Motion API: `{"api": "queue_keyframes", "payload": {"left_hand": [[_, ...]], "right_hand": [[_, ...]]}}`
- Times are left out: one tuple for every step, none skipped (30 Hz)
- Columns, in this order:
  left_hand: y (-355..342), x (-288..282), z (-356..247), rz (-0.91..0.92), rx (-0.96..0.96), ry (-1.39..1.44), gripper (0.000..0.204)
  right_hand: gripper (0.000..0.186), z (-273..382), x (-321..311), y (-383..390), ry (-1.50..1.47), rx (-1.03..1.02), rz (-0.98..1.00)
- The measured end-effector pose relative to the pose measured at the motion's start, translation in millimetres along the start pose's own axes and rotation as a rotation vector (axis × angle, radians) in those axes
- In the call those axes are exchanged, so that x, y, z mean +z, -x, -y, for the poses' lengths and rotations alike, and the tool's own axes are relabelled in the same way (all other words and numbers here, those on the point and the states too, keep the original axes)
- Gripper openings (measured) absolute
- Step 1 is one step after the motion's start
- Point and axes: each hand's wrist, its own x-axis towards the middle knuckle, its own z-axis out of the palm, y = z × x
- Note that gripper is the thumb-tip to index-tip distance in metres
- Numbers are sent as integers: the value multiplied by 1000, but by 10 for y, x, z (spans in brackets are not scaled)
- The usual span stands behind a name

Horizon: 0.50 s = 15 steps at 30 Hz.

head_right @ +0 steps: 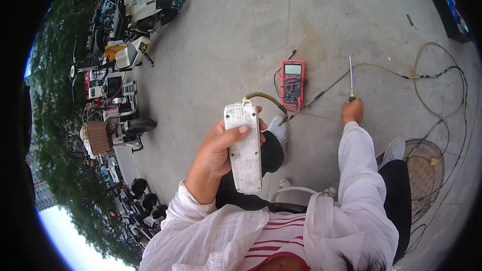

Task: The person uses a screwdriver to open a white power strip, adjusts internal wires, and closes the casing. They then plug the power strip into another outlet and connect a black power adapter to test the connection.

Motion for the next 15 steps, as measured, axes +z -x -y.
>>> {"api": "queue_keyframes", "payload": {"left_hand": [[-2, 6, -6, -12, -7, -8, 55], [-26, 26, 1, -12, -18, -13, 55], [-25, 24, -3, -25, -10, -17, 55], [4, -4, -25, -39, -2, -21, 55], [-10, -15, 1, -29, -11, -15, 55], [6, -4, 2, -48, -1, -22, 56], [2, 29, -15, -44, 0, -6, 57], [17, 16, -18, -45, 9, -2, 58], [30, 9, -13, -45, 18, 3, 58], [38, 20, -7, -42, 12, 13, 59], [55, 31, -22, -40, 13, 20, 59], [72, 34, -31, -36, 13, 28, 59], [91, 26, -34, -21, 27, 39, 59], [125, 13, -31, -3, 41, 57, 58], [161, -2, -30, 18, 55, 73, 58]], "right_hand": [[40, 3, 16, -7, -18, -8, 7], [40, -30, -5, -37, -32, -9, 4], [39, -60, -24, -69, -45, -8, 1], [37, -21, 39, -78, -76, 27, -16], [36, -11, 14, -62, -89, 79, -53], [35, -15, -14, -68, -59, 73, -58], [34, -41, -37, -85, -38, 62, -61], [34, 13, -37, -63, -25, 75, -42], [35, 50, -61, -48, -11, 86, -24], [35, 77, -98, -31, 2, 98, -7], [34, 93, -111, -33, 29, 73, 17], [33, 87, -142, -32, 56, 48, 39], [31, 84, -162, -17, 83, 25, 61], [30, 99, -207, 24, 70, 13, 67], [28, 108, -248, 79, 56, 3, 71]]}}
